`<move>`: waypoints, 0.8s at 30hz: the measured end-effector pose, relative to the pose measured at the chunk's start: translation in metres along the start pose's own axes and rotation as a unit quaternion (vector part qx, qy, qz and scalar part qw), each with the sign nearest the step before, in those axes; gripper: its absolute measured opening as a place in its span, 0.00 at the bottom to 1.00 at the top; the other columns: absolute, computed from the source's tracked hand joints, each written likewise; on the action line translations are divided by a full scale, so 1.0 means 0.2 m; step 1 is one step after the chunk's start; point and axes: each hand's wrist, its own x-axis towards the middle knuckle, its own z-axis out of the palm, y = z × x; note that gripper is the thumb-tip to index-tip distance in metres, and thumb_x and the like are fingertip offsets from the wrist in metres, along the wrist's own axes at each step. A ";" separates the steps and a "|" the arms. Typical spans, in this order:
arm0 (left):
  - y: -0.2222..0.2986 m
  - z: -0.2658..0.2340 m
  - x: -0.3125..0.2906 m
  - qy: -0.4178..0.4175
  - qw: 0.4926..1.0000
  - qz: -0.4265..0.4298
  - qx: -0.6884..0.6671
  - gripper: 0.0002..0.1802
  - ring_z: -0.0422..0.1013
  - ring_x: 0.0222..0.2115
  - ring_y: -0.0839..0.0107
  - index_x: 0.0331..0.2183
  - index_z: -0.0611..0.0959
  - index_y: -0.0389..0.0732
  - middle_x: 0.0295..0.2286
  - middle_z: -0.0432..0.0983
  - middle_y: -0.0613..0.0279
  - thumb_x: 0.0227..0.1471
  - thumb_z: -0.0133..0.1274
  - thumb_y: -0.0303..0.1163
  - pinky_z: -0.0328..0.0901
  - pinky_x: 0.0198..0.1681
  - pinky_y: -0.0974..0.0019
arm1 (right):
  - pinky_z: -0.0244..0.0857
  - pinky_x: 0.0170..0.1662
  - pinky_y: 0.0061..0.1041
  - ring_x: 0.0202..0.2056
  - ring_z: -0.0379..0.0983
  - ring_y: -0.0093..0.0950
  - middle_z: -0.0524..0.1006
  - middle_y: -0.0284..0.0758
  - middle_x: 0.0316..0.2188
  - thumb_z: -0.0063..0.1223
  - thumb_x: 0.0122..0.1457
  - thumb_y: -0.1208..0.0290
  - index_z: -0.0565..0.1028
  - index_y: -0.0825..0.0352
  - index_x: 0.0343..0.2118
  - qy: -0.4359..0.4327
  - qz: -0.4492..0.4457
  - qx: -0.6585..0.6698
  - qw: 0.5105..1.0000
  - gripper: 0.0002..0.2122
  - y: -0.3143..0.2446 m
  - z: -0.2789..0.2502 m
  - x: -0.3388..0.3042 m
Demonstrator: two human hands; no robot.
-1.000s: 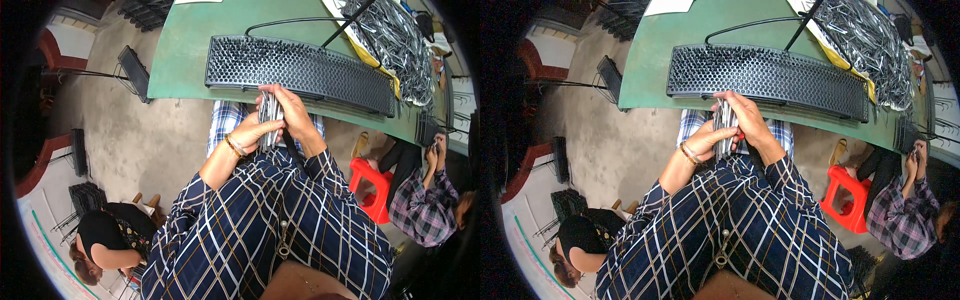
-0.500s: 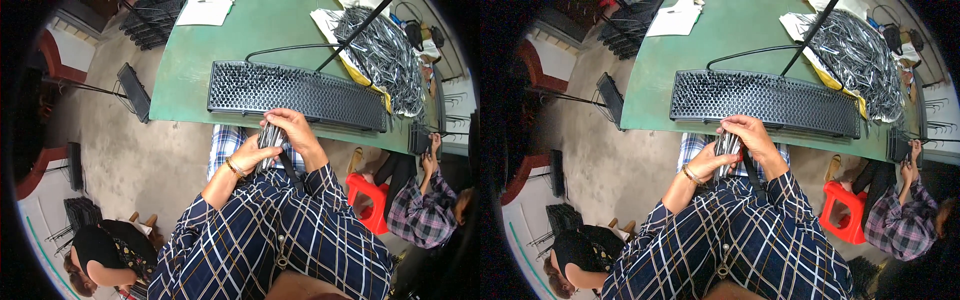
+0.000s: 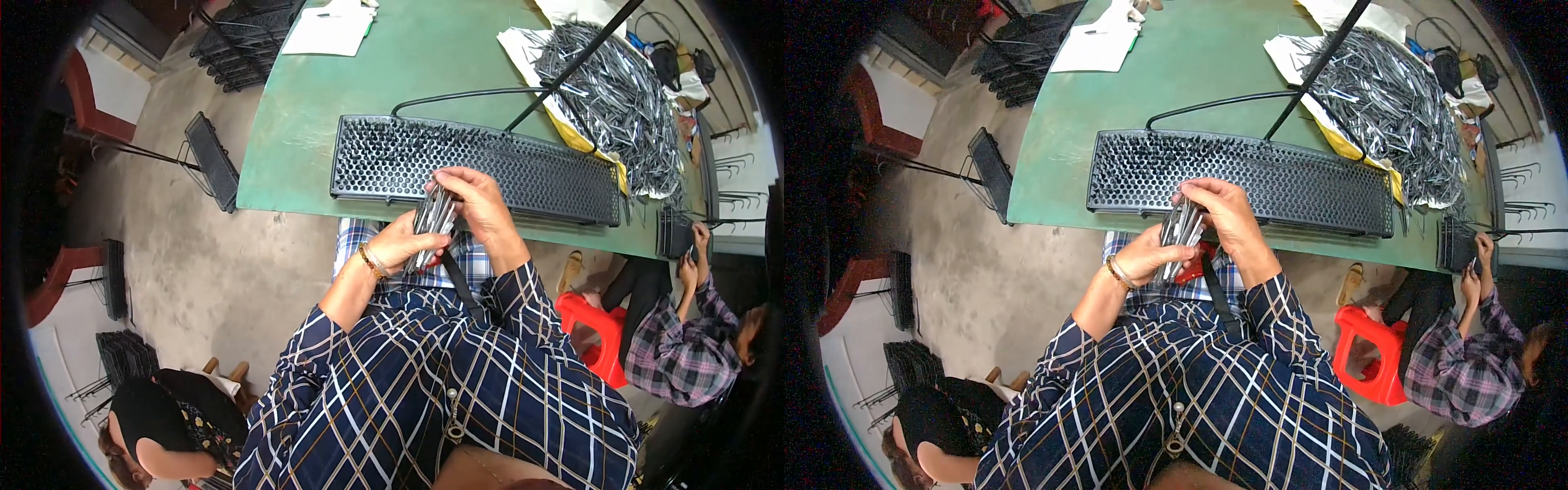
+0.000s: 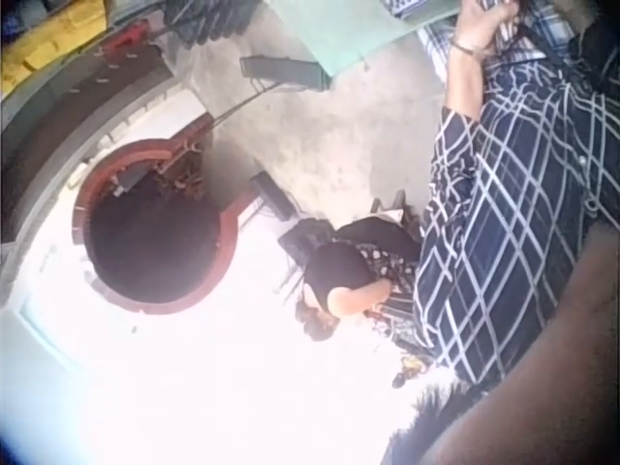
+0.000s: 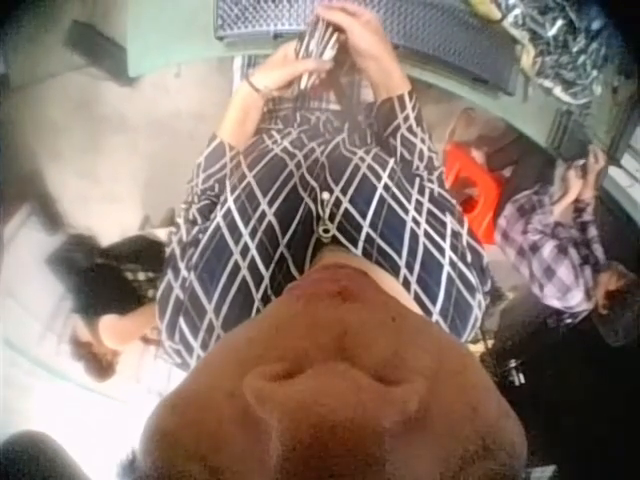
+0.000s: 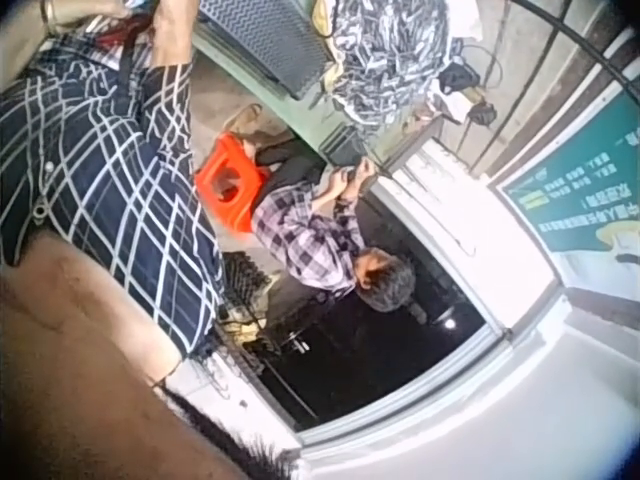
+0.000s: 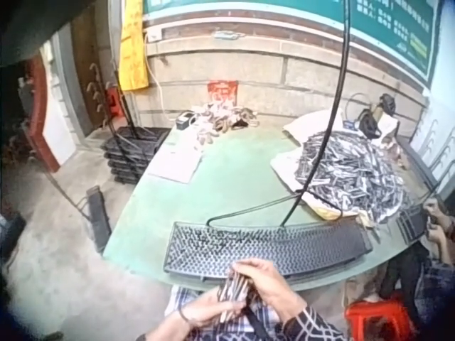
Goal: Inserting small metal pins into a perforated tray for assembly.
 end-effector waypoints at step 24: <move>-0.04 -0.02 0.01 0.130 0.975 0.018 -0.178 0.10 0.74 0.27 0.71 0.36 0.76 0.35 0.31 0.77 0.57 0.49 0.54 0.25 0.72 0.31 0.68 | 0.66 0.32 0.24 0.27 0.73 0.27 0.78 0.36 0.28 0.57 0.52 0.75 0.78 0.68 0.34 0.156 -0.481 -0.450 0.736 0.07 -0.01 -0.07 0.24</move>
